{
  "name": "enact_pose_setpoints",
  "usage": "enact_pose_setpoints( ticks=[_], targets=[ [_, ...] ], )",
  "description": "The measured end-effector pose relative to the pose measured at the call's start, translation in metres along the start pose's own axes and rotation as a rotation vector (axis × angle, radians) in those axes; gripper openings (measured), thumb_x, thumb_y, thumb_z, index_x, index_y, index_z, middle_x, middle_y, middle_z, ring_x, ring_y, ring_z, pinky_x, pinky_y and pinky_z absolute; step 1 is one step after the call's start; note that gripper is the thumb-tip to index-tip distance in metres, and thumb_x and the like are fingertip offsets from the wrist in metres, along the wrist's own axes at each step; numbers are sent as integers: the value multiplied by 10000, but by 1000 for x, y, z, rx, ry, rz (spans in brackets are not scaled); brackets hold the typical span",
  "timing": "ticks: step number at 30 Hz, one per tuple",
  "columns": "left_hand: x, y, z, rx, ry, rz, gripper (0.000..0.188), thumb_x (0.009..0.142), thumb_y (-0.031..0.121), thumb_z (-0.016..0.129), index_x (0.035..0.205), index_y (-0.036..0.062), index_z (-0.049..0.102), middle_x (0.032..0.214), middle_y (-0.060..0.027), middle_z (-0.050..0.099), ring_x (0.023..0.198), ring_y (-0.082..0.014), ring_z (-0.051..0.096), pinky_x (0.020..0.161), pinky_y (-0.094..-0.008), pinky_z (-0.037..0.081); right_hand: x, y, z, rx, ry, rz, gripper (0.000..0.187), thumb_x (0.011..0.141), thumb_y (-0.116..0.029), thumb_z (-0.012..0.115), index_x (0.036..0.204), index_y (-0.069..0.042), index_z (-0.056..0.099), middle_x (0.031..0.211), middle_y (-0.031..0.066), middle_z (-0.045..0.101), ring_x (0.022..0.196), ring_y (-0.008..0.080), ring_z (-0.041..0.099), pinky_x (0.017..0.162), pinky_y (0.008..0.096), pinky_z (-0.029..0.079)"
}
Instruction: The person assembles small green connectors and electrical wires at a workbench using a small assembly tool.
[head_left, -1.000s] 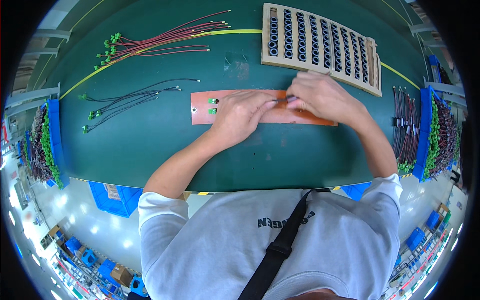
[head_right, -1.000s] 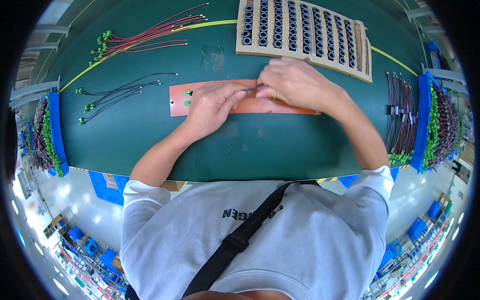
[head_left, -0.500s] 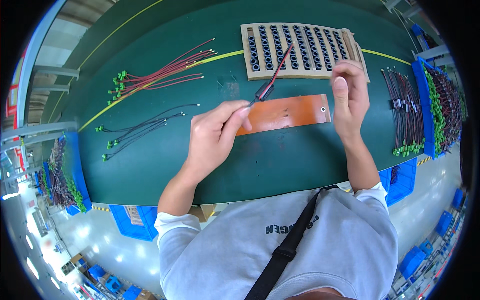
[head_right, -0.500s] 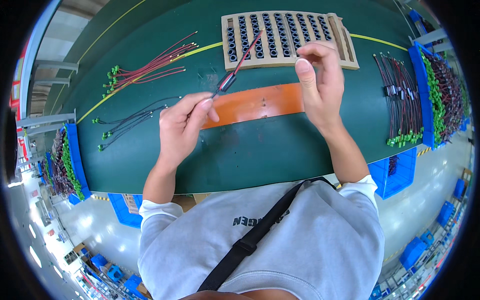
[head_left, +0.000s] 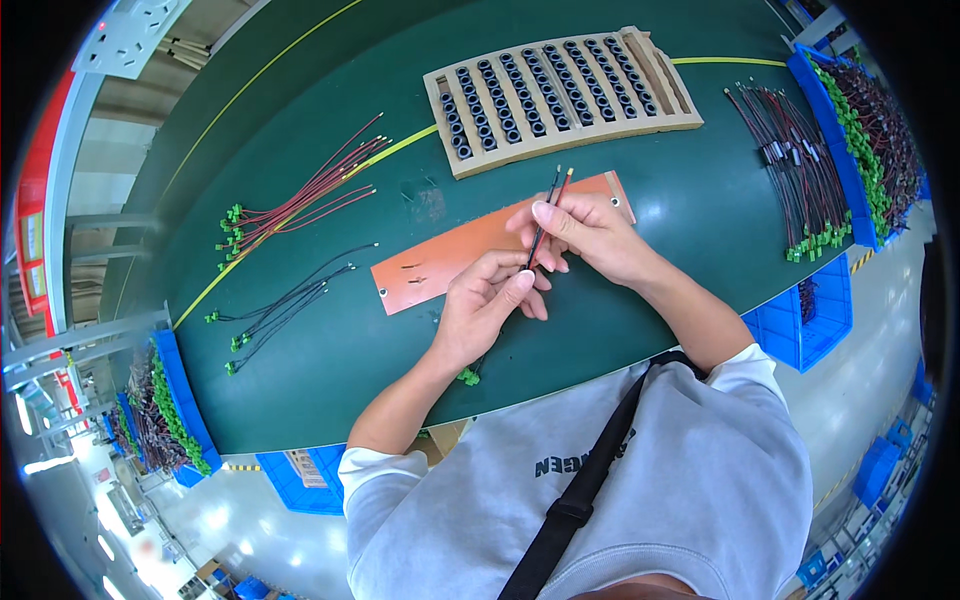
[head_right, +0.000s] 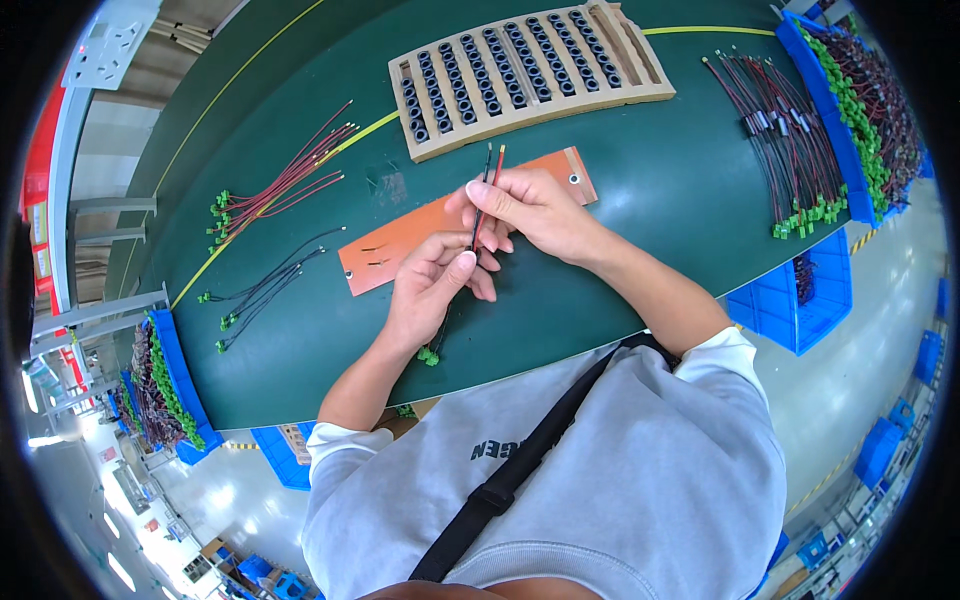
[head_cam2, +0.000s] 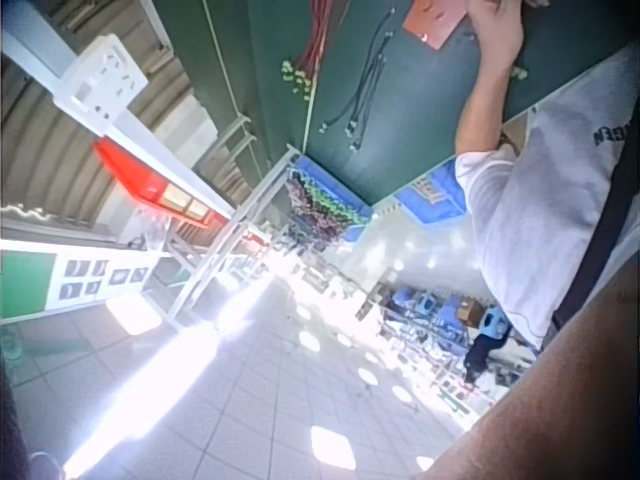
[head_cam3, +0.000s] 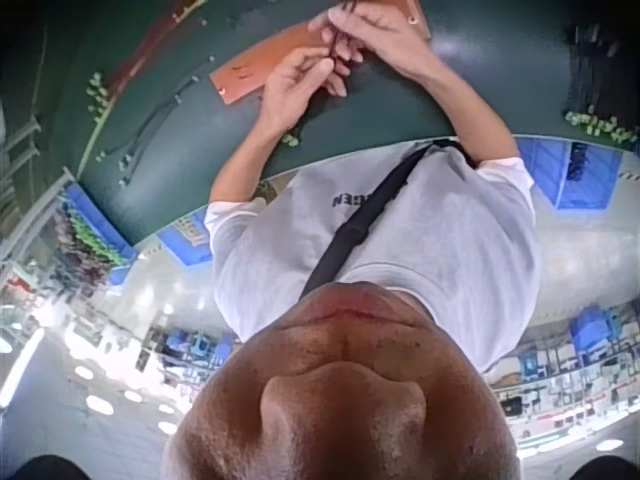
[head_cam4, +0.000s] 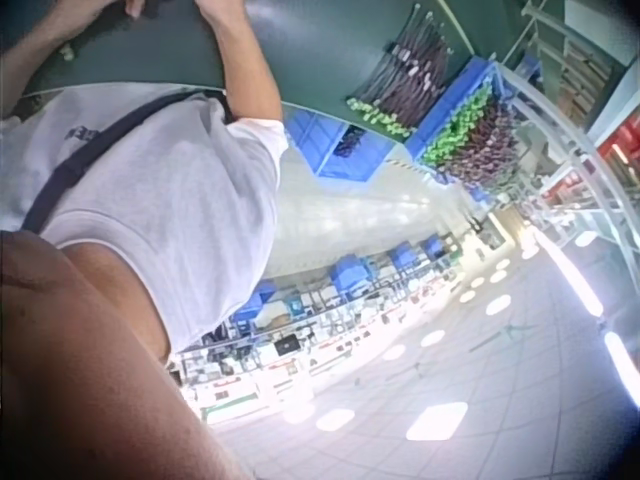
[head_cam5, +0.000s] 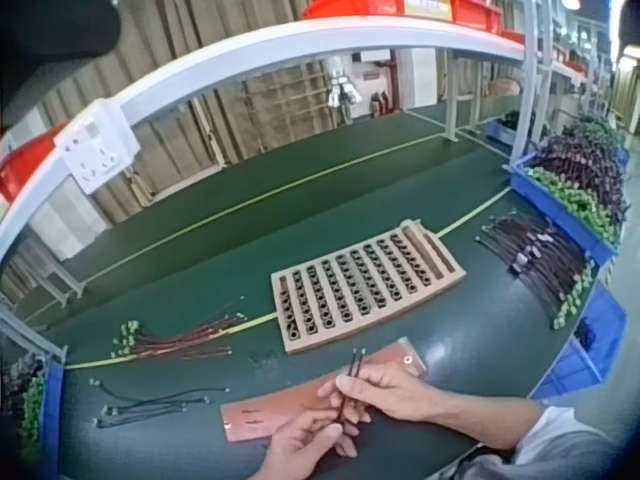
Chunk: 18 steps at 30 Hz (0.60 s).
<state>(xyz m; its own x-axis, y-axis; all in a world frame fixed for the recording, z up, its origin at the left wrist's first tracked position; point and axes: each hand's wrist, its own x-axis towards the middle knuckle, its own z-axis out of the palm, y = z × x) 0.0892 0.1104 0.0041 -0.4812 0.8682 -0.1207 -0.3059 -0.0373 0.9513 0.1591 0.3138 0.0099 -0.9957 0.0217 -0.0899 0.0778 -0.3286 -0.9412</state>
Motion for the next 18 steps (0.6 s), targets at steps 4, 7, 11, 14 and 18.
enact_pose_setpoints(
  ticks=[4, 7, 11, 14, 18],
  targets=[
    [0, -9, -4, -16, 16, -69, 290, 1045, 124, 584, 1287, -32, 553, 1106, -178, 695, 847, -202, 705, 774, -319, 557, 1, 4, -2, 74, 120, -4, 436, 1104, -332, 468, 1129, 46, 682, 906, 59, 653, 685, 104, 626, 606, 242, 506],
    [0, -12, -5, -7, 31, -70, 271, 1045, 117, 583, 1275, -27, 569, 1107, -175, 702, 831, -199, 706, 763, -313, 553, 3, 10, -5, 137, 98, 9, 430, 1102, -323, 474, 1117, 54, 680, 898, 67, 656, 694, 109, 641, 613, 250, 519],
    [1, -12, -6, -5, 10, -85, 276, 1050, 110, 560, 1288, -31, 553, 1126, -179, 701, 880, -202, 703, 805, -321, 547, 2, 11, -9, 135, 117, 42, 422, 1105, -316, 467, 1107, 49, 678, 884, 66, 658, 687, 114, 647, 622, 260, 529],
    [0, -19, -4, -29, -6, -56, 273, 1019, 30, 593, 1282, -23, 542, 1160, -160, 695, 985, -191, 684, 876, -316, 546, 0, 9, -7, 49, 108, 41, 378, 1103, -284, 477, 1135, 40, 669, 938, 75, 650, 733, 119, 651, 666, 273, 537],
    [-4, -23, -10, 72, 128, 191, 307, 931, -112, 614, 1213, -12, 545, 1147, -106, 628, 1069, -206, 633, 977, -361, 510, -6, 10, 10, -371, 102, -368, 415, 1025, -160, 612, 1388, 12, 505, 1180, 110, 546, 1067, 174, 605, 884, 324, 535]
  ],
)
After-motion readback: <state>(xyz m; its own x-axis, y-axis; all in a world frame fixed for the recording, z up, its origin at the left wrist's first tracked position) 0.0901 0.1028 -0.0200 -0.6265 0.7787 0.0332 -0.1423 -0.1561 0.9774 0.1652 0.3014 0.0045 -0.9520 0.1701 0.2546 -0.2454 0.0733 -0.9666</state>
